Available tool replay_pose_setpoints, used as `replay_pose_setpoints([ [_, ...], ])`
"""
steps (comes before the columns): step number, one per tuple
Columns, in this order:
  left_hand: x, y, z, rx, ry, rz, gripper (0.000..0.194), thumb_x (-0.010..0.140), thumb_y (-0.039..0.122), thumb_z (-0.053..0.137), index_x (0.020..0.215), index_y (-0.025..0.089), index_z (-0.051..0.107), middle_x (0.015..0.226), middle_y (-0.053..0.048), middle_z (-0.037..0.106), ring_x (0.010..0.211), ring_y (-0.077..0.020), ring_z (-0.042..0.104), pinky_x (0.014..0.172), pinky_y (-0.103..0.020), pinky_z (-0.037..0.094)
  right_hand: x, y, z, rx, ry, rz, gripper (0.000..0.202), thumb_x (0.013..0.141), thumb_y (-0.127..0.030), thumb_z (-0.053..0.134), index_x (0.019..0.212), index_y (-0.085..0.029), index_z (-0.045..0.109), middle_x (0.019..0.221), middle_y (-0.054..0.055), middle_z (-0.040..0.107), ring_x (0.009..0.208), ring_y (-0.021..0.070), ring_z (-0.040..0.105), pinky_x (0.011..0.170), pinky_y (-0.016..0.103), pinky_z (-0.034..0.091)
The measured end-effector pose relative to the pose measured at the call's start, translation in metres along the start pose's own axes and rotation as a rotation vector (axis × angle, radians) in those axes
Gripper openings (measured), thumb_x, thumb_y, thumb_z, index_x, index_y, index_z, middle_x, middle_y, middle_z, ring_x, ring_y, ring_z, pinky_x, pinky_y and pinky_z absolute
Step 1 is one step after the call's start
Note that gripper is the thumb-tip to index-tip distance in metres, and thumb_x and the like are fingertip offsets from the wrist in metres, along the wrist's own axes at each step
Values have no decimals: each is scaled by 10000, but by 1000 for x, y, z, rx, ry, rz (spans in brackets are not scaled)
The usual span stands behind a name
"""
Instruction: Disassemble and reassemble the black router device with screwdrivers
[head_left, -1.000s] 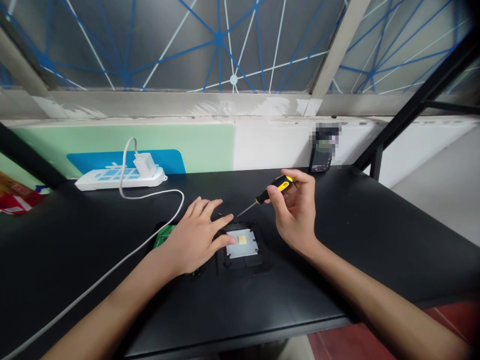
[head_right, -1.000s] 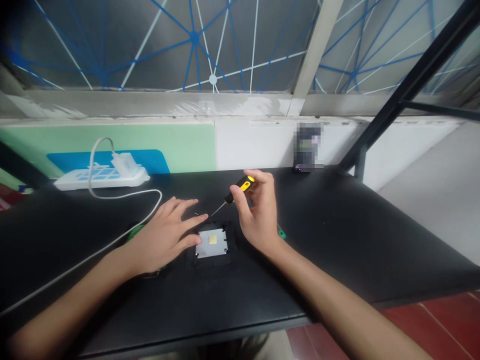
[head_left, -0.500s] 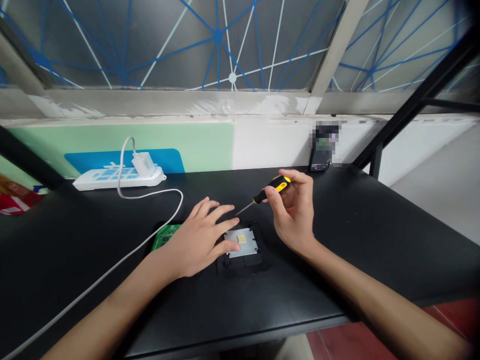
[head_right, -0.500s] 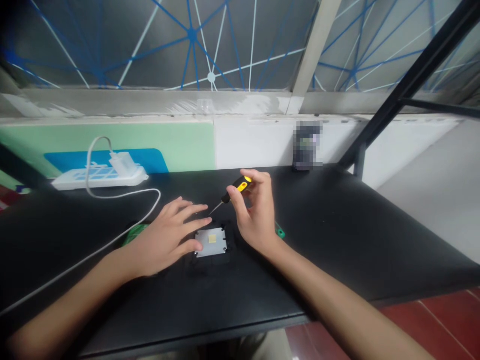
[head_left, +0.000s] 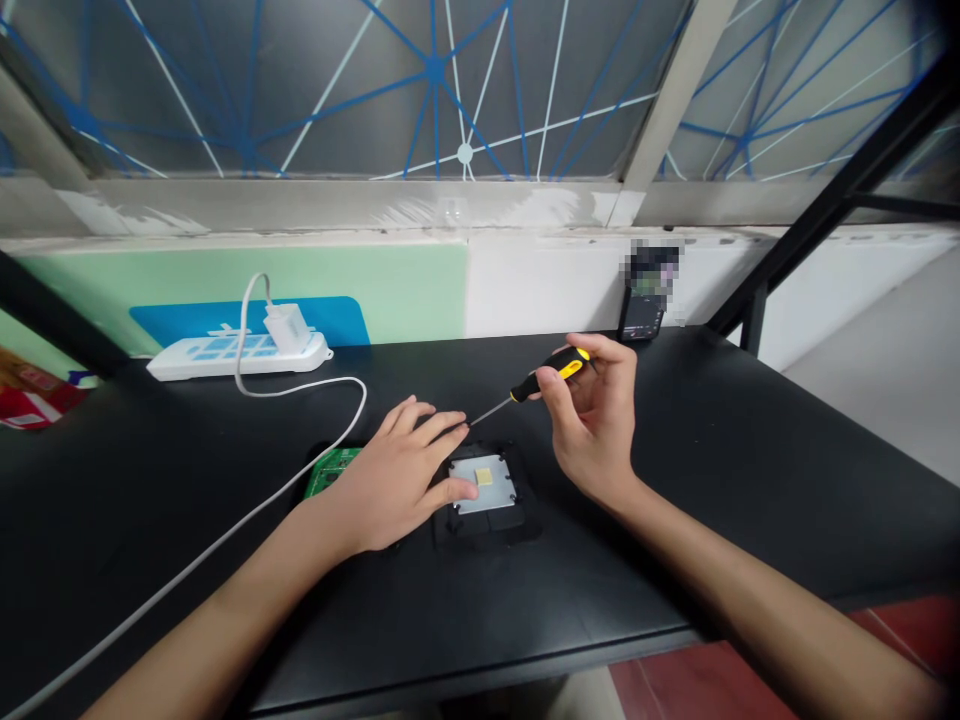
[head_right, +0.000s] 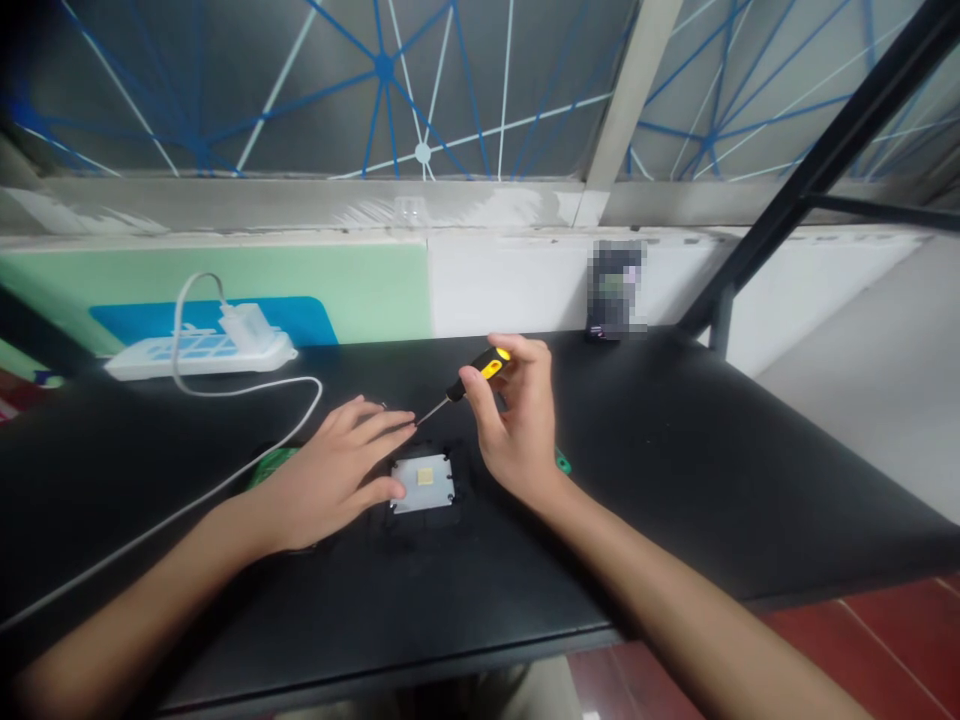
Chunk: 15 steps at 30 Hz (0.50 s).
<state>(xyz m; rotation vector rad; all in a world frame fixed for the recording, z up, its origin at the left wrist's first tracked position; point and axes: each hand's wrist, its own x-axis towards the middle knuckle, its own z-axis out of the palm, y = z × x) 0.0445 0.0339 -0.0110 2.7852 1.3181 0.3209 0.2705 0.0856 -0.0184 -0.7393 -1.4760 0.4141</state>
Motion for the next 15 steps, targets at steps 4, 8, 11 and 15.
replay_pose_setpoints([
  [4, 0, 2, -3, -8, 1, 0, 611, 1039, 591, 426, 1455, 156, 529, 1547, -93, 489, 1378, -370, 399, 1197, -606, 267, 0, 3, 0, -16, 9, -27, 328, 940, -293, 638, 1234, -327, 497, 1055, 33, 503, 788, 146, 591, 668, 354, 584],
  [8, 0, 3, -4, -7, -29, 7, 615, 1037, 591, 432, 1469, 161, 519, 1585, -86, 448, 1399, -380, 380, 1198, -612, 264, 1, 3, 1, 2, 15, -53, 339, 934, -251, 647, 1236, -322, 512, 1040, 29, 498, 777, 133, 586, 660, 334, 580],
  [11, -1, 3, -4, -16, -31, 12, 627, 1038, 590, 431, 1482, 153, 503, 1571, -88, 468, 1398, -377, 381, 1200, -612, 260, 1, 4, 1, 23, 16, -64, 346, 928, -234, 655, 1236, -325, 525, 1058, 35, 496, 782, 130, 580, 658, 328, 581],
  [15, -1, 2, -2, -26, -14, 14, 629, 1039, 586, 433, 1490, 152, 492, 1544, -90, 498, 1385, -372, 392, 1196, -611, 266, 1, 5, 1, 27, 19, -76, 351, 925, -231, 658, 1238, -325, 531, 1057, 41, 497, 793, 136, 581, 650, 327, 576],
])
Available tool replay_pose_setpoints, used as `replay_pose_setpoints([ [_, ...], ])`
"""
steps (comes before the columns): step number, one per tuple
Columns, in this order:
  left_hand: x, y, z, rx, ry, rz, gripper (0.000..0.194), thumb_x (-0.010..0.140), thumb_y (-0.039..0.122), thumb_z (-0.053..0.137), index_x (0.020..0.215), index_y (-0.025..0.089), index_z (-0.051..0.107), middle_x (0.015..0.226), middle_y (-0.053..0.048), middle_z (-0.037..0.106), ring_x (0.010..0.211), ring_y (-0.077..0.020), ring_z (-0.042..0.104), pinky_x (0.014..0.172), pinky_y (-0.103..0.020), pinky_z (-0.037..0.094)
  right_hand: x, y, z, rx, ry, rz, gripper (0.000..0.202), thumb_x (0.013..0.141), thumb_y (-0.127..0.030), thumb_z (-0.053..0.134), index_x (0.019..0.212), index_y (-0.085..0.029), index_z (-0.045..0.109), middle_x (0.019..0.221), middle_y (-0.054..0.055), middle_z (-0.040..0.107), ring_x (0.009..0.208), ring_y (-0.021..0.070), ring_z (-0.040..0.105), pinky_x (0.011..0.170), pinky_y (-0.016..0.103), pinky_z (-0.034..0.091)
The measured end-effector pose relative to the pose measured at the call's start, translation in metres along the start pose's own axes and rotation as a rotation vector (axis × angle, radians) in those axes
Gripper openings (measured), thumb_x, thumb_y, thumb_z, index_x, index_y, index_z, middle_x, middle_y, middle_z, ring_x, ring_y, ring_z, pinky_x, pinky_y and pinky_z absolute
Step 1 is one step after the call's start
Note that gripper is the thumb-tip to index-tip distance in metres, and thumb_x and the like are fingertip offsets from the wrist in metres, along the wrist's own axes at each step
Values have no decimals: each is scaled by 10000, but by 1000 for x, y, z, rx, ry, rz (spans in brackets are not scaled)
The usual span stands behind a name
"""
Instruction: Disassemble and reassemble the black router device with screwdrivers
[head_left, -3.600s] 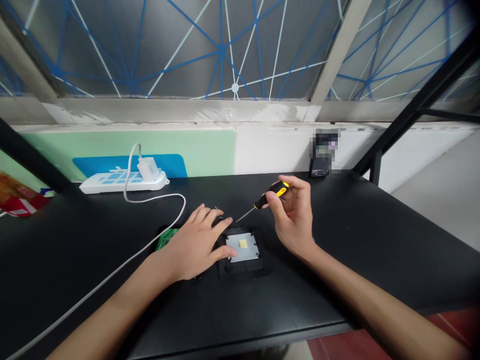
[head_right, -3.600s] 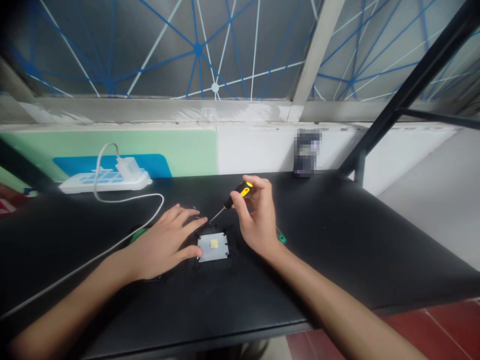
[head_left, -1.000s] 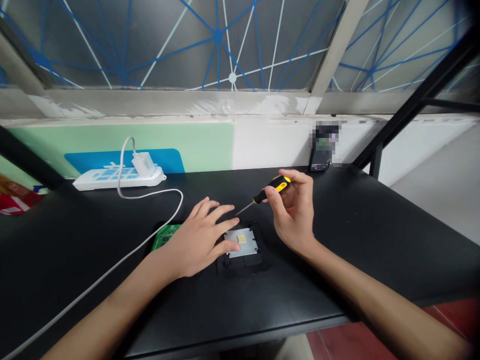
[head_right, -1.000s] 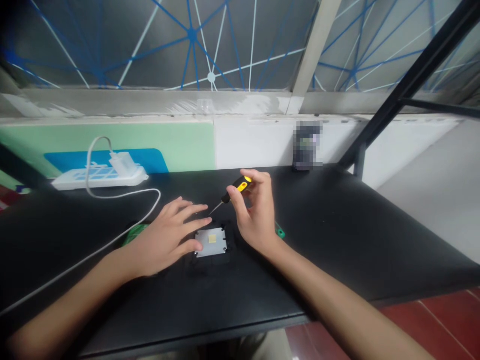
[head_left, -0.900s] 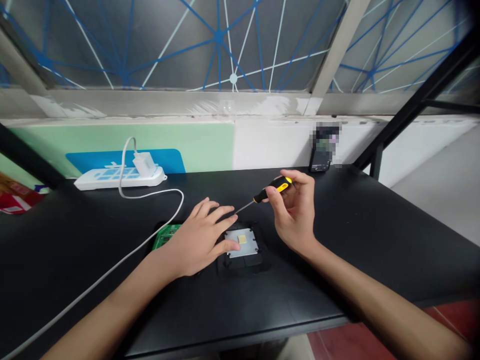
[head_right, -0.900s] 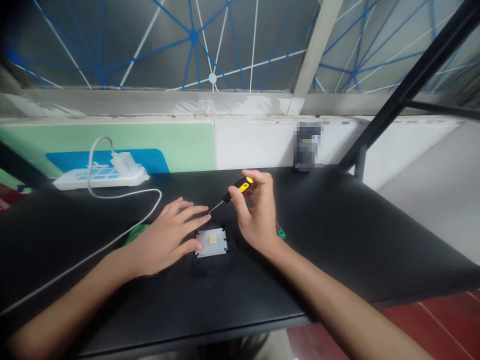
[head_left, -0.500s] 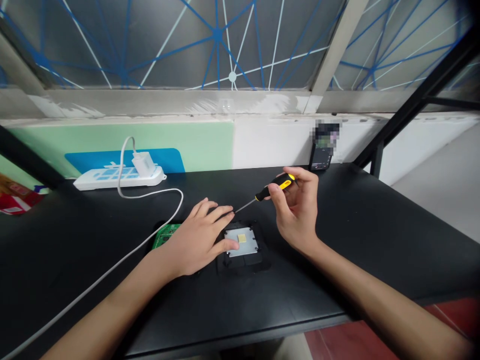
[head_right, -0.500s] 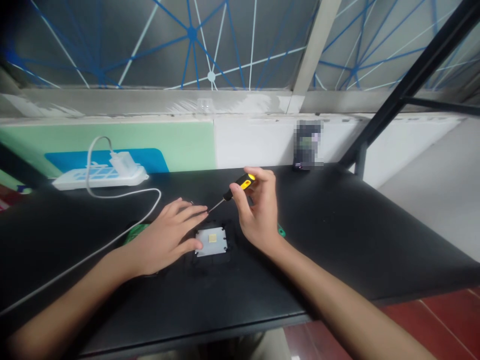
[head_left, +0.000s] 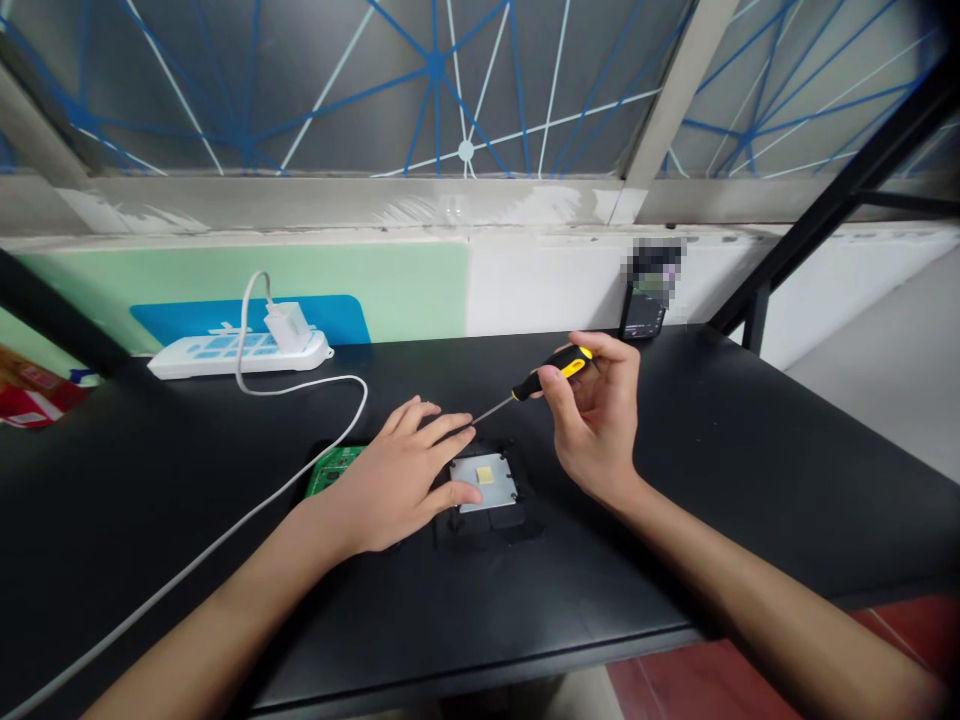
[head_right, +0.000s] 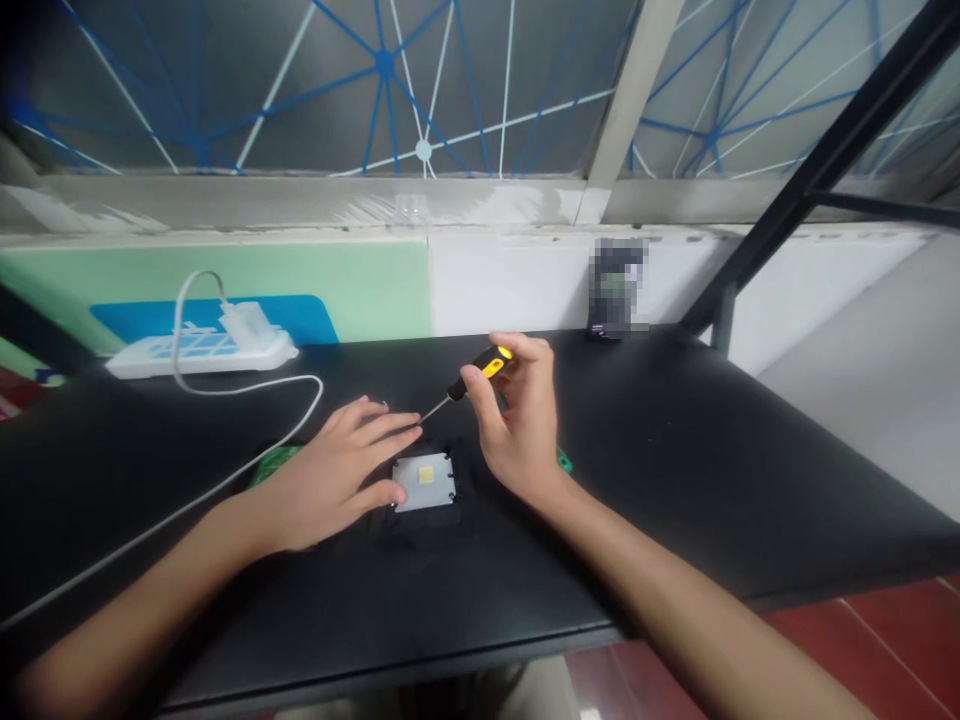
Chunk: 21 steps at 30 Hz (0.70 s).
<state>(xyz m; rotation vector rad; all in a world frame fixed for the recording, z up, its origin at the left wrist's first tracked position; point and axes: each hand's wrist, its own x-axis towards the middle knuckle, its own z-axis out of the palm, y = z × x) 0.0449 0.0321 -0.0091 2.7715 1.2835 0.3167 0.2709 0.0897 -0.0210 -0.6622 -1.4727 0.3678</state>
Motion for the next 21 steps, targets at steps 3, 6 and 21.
replay_pose_setpoints([
  [3, 0, 0, 1, 6, -3, 0, 627, 1042, 586, 423, 1473, 140, 510, 1520, -100, 519, 1368, -370, 409, 1200, -610, 253, 0, 1, -1, -9, 7, -1, 355, 925, -237, 658, 1243, -324, 526, 1046, 38, 499, 789, 137, 584, 638, 322, 573],
  [6, 0, -1, 1, 19, 0, -8, 628, 1045, 587, 410, 1468, 135, 514, 1507, -115, 526, 1359, -366, 420, 1196, -603, 255, 1, 2, -1, -7, 18, -5, 361, 924, -236, 658, 1249, -322, 525, 1041, 36, 500, 782, 134, 577, 622, 311, 569],
  [21, 0, 9, -11, -6, 18, -30, 924, 760, 828, 649, 1352, 118, 626, 1243, -150, 608, 1184, -364, 522, 1076, -504, 353, 3, -14, -8, -104, -87, -144, 400, 906, -192, 661, 1285, -313, 620, 947, 8, 476, 687, 102, 457, 576, 277, 430],
])
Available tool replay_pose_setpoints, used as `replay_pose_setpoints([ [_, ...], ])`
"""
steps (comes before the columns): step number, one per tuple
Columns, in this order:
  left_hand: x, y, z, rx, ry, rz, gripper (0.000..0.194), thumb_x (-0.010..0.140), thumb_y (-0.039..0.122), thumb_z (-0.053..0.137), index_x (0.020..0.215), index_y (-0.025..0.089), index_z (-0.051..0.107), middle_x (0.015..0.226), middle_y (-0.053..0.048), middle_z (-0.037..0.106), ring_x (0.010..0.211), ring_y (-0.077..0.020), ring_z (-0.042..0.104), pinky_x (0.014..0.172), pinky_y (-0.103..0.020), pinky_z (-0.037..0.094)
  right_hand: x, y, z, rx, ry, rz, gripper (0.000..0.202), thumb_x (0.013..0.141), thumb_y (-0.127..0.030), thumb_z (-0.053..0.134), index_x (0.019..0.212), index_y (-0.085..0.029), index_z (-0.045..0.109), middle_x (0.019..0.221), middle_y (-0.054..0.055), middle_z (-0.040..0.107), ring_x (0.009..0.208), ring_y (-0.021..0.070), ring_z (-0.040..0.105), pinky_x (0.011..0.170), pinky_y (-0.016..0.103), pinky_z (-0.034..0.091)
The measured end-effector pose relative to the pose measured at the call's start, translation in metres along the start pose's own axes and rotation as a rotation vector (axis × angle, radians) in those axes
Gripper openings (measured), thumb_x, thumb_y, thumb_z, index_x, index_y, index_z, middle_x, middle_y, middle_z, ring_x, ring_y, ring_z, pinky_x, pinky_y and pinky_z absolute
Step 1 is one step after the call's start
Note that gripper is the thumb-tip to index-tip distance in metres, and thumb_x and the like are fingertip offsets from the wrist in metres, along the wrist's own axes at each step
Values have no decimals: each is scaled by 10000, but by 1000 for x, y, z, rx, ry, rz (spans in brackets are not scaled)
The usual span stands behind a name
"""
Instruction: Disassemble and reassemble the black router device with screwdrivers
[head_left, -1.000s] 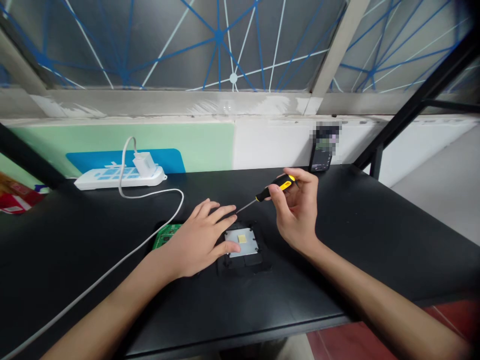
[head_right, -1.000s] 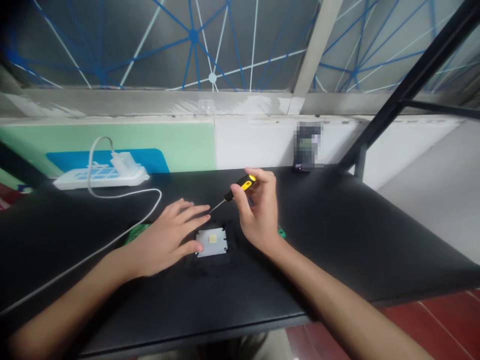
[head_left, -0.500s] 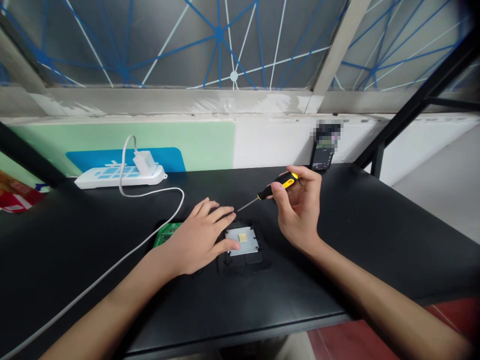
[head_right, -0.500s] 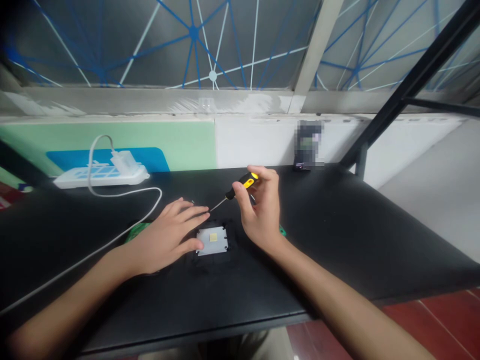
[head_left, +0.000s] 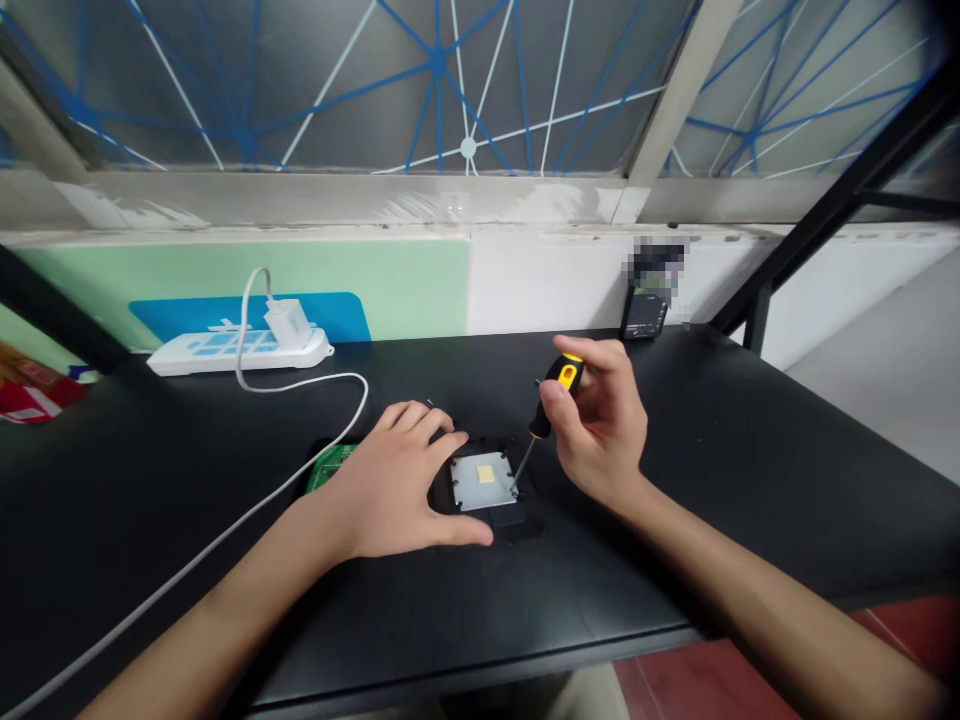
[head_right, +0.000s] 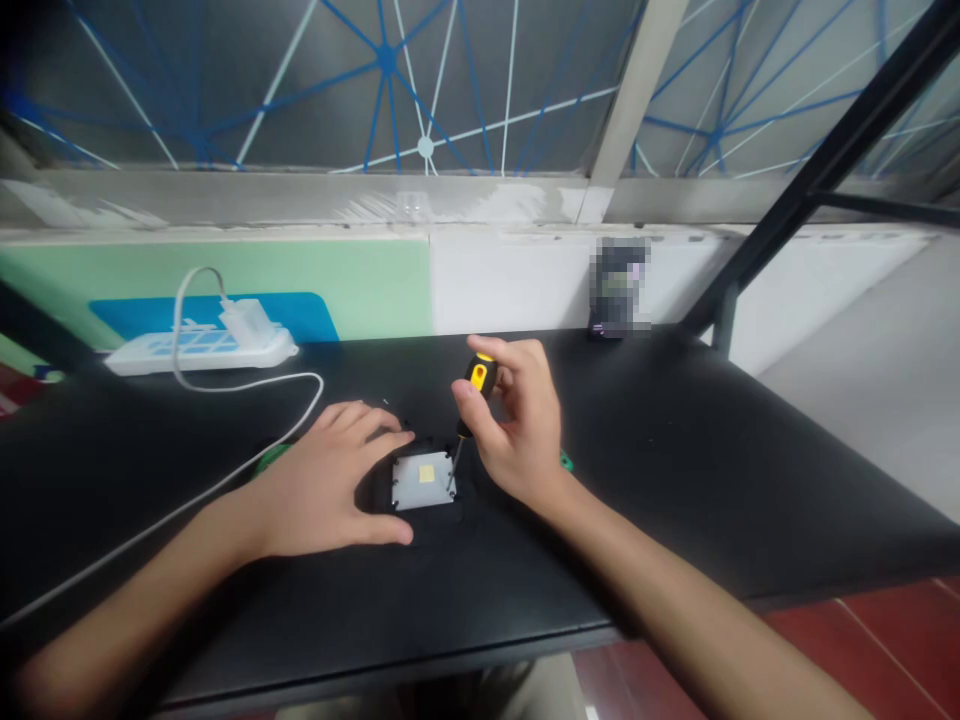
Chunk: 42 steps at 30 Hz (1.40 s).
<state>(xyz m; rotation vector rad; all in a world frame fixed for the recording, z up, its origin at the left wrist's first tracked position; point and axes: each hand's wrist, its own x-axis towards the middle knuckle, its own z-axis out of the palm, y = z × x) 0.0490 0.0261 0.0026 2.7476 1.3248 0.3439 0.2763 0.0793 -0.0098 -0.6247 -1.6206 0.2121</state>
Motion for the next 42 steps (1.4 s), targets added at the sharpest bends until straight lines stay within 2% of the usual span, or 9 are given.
replay_pose_setpoints([
  [7, -2, -1, -1, -7, -72, -1, 1064, 658, 868, 690, 1387, 100, 582, 1239, -153, 603, 1143, -367, 538, 1019, -480, 370, 1, -5, -1, -21, -16, -41, 412, 892, -158, 668, 1277, -298, 628, 955, 7, 495, 674, 92, 420, 551, 251, 400],
  [15, -3, -2, 1, 6, -98, 3, 1141, 603, 907, 683, 1411, 113, 551, 1295, -163, 596, 1186, -394, 526, 1042, -503, 342, 2, -6, -1, -43, -19, -77, 437, 880, -170, 689, 1288, -310, 623, 940, 11, 510, 707, 119, 436, 564, 263, 419],
  [20, -3, -4, 1, -14, -113, 4, 1145, 605, 889, 704, 1423, 107, 537, 1312, -174, 586, 1222, -409, 512, 1073, -531, 320, -1, -6, 0, -22, -36, -50, 410, 909, -199, 648, 1298, -322, 617, 948, 25, 520, 738, 138, 495, 578, 293, 460],
  [24, -3, -3, 1, -27, -121, -3, 1144, 619, 871, 716, 1431, 89, 525, 1312, -183, 575, 1233, -413, 499, 1087, -537, 313, -6, -10, 1, 134, -81, 19, 374, 989, -242, 497, 1350, -312, 565, 1064, 46, 562, 702, 120, 582, 557, 305, 531],
  [29, -3, -2, 1, -40, -138, -4, 1126, 639, 855, 719, 1437, 89, 515, 1309, -180, 564, 1225, -405, 496, 1089, -531, 315, -9, -16, 1, 225, -100, -28, 346, 1002, -222, 453, 1318, -287, 576, 1072, 44, 606, 739, 129, 647, 601, 325, 574],
  [36, -3, -1, 0, -41, -136, -16, 1109, 633, 821, 754, 1430, 88, 516, 1280, -174, 565, 1212, -404, 493, 1090, -543, 315, -8, -14, -1, 154, -73, -81, 342, 920, -171, 606, 1242, -286, 608, 1080, 60, 622, 821, 172, 653, 614, 350, 583],
  [42, -3, 0, 0, -63, -142, -20, 1078, 640, 805, 756, 1425, 105, 520, 1291, -185, 546, 1200, -416, 484, 1065, -561, 337, -4, -17, -1, 78, 0, -148, 317, 839, -143, 728, 1116, -279, 654, 942, 35, 632, 811, 186, 644, 645, 370, 551],
])
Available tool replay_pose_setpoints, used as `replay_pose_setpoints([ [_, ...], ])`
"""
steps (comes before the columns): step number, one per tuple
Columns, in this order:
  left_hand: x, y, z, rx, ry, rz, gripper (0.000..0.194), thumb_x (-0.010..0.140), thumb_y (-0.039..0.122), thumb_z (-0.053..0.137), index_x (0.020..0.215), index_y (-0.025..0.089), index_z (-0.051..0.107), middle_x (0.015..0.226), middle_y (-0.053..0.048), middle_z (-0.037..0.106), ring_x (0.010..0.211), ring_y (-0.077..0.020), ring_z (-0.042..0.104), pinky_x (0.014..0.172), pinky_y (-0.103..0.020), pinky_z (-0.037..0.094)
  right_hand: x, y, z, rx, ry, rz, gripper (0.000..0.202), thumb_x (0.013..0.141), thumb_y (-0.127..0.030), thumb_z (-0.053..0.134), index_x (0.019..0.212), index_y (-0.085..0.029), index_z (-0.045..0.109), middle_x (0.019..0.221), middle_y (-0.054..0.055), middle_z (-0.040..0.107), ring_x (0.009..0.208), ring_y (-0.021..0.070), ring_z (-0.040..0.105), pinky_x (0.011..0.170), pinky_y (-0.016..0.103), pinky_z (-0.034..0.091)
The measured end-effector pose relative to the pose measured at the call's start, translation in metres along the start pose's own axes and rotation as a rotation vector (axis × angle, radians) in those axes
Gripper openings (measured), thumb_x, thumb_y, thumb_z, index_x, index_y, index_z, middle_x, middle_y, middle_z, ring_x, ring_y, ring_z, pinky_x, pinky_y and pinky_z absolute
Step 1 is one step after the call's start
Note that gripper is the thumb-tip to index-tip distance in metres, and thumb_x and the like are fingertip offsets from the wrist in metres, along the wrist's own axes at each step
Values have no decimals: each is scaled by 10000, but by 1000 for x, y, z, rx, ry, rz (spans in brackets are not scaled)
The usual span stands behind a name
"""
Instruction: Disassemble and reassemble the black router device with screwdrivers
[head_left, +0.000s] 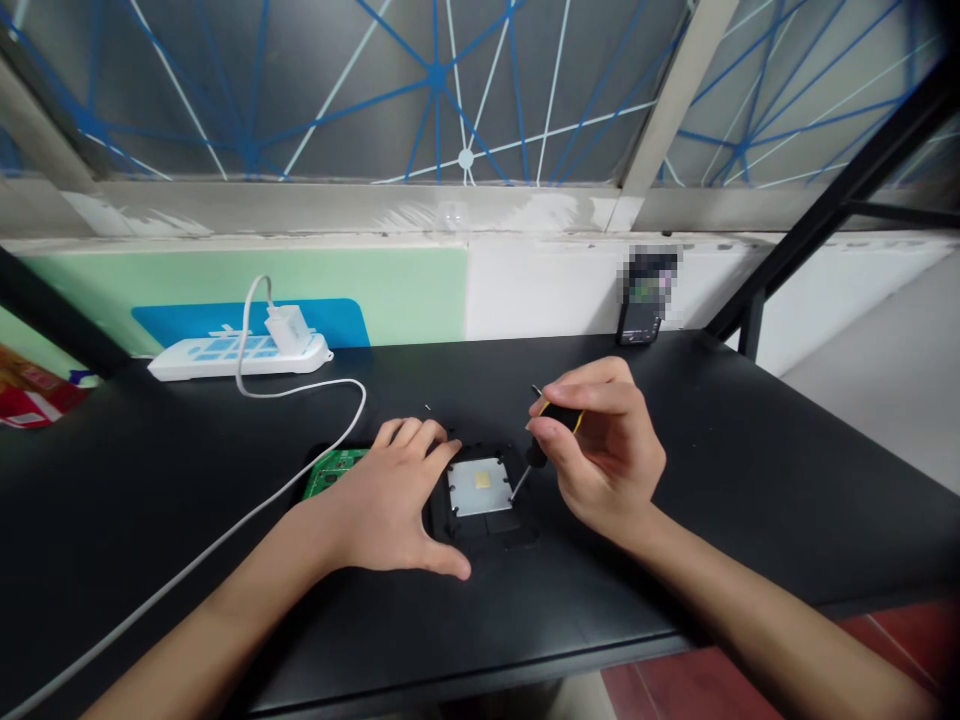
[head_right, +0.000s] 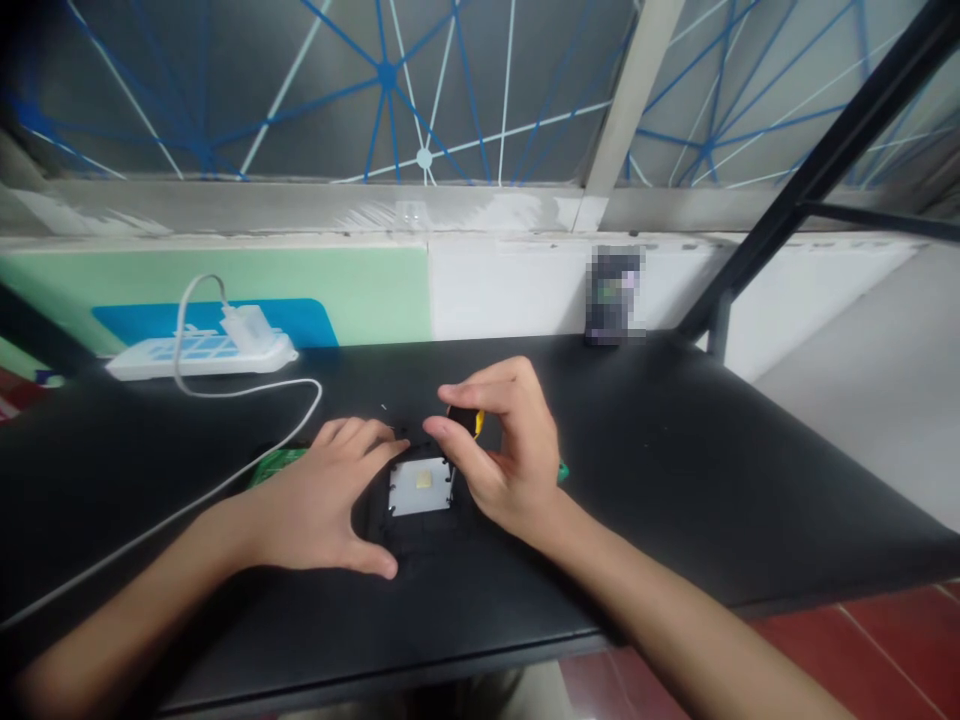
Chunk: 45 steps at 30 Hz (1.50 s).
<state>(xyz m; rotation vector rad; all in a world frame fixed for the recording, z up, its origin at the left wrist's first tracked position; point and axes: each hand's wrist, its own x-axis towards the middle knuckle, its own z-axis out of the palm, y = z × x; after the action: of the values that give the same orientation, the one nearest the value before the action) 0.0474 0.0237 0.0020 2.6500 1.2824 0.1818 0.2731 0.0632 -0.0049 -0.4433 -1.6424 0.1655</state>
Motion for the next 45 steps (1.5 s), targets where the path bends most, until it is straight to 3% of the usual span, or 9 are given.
replay_pose_setpoints([
  [6, 1, 0, 2, -2, 15, -3, 1042, 630, 794, 761, 1409, 140, 532, 1231, -152, 563, 1158, -403, 504, 1053, -560, 352, 2, -12, 1, -58, -30, 75, 281, 892, -144, 662, 1148, -259, 677, 947, 46, 668, 803, 181, 640, 690, 385, 540],
  [9, 1, 0, 1, -8, 0, -13, 1039, 631, 793, 762, 1407, 141, 534, 1238, -155, 555, 1167, -404, 494, 1058, -565, 346, 0, -17, 1, 43, -72, 127, 250, 965, -157, 534, 1165, -248, 654, 1001, 52, 698, 843, 178, 683, 707, 379, 568],
  [13, 1, 1, 0, -18, -29, -20, 1047, 637, 764, 788, 1417, 119, 520, 1254, -162, 544, 1190, -402, 483, 1074, -562, 336, -4, -16, 2, 211, -22, 158, 278, 1018, -169, 389, 1130, -223, 639, 1040, 64, 736, 913, 195, 710, 758, 409, 597],
  [19, 1, -1, 2, -16, 19, 9, 1048, 635, 808, 753, 1413, 143, 529, 1232, -152, 556, 1161, -400, 497, 1057, -559, 350, -5, -9, 4, 148, -28, 91, 173, 953, -194, 556, 1104, -251, 620, 1024, 62, 681, 957, 220, 672, 746, 432, 615],
  [31, 0, 0, 1, -28, -2, 0, 1056, 652, 772, 769, 1435, 112, 510, 1207, -154, 549, 1134, -397, 491, 1034, -562, 382, -4, -1, 6, -30, 14, 67, 305, 835, -167, 743, 1081, -296, 619, 939, 27, 580, 849, 195, 593, 680, 384, 536],
  [39, 1, 0, 2, -24, -17, -4, 1075, 664, 761, 766, 1456, 90, 486, 1227, -161, 535, 1151, -397, 484, 1041, -545, 396, -1, -5, 3, -52, 8, 98, 306, 853, -120, 704, 1113, -269, 643, 968, 33, 639, 845, 183, 613, 716, 383, 522],
  [45, 1, 0, 1, -27, -47, -15, 1078, 680, 758, 753, 1479, 96, 461, 1257, -157, 525, 1176, -390, 475, 1059, -528, 383, -5, -11, 2, 277, -64, 135, 235, 989, -127, 468, 1156, -218, 606, 1066, 66, 729, 910, 192, 708, 745, 395, 594],
])
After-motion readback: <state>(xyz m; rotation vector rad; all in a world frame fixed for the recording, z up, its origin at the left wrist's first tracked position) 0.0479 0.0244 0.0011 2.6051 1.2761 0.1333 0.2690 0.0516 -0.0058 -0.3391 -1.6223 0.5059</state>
